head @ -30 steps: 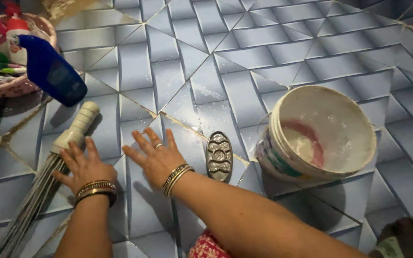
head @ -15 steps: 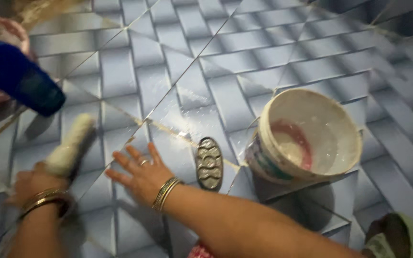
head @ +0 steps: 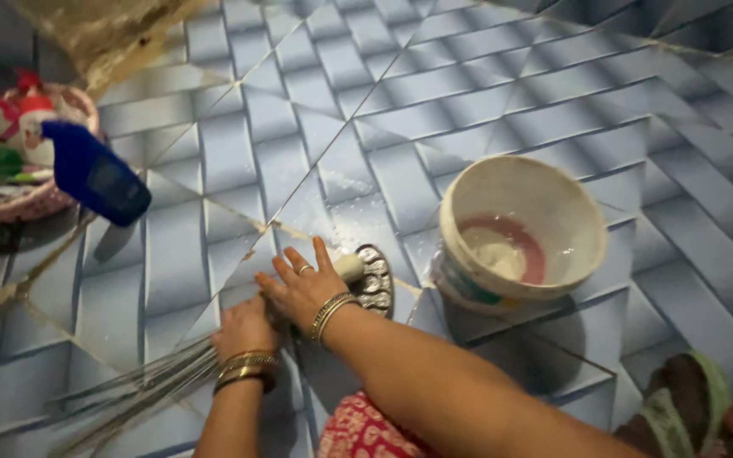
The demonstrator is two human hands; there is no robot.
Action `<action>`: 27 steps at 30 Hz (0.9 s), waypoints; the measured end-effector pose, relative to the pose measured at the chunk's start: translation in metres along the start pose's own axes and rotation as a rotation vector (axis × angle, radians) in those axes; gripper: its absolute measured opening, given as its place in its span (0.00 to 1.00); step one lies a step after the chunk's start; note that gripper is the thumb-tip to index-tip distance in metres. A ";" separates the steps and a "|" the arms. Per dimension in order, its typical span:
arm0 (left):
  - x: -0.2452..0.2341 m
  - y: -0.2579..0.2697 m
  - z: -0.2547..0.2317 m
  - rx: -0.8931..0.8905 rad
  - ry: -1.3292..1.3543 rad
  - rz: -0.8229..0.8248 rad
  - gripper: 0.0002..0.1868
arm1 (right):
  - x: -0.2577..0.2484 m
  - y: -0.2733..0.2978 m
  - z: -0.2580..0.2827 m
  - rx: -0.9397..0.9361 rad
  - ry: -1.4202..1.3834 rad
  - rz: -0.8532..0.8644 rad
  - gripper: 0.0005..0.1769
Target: The person splashes water from a bucket onto the tiled floor and scrubs the surface with a handheld broom.
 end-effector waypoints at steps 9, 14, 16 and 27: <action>-0.114 0.075 -0.047 0.214 -0.068 -0.348 0.35 | -0.070 0.066 -0.043 0.194 -0.056 -0.183 0.34; -0.154 0.101 -0.101 0.337 -0.087 -0.420 0.35 | -0.120 0.108 -0.087 0.192 0.013 -0.175 0.28; -0.167 0.104 -0.132 0.380 -0.064 -0.403 0.35 | -0.147 0.135 -0.110 0.175 0.103 -0.320 0.29; -0.176 0.150 -0.332 0.568 -0.203 -0.499 0.45 | -0.188 0.306 -0.268 0.558 -0.005 -0.448 0.25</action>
Point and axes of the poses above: each hand's wrist, its own y-axis away from the middle knuckle, its own x-axis out of the palm, z = x × y, the point moved 9 cm from there along -y, towards the middle knuckle, and after that the axes turned 13 degrees about z, right-handed, at the moved point
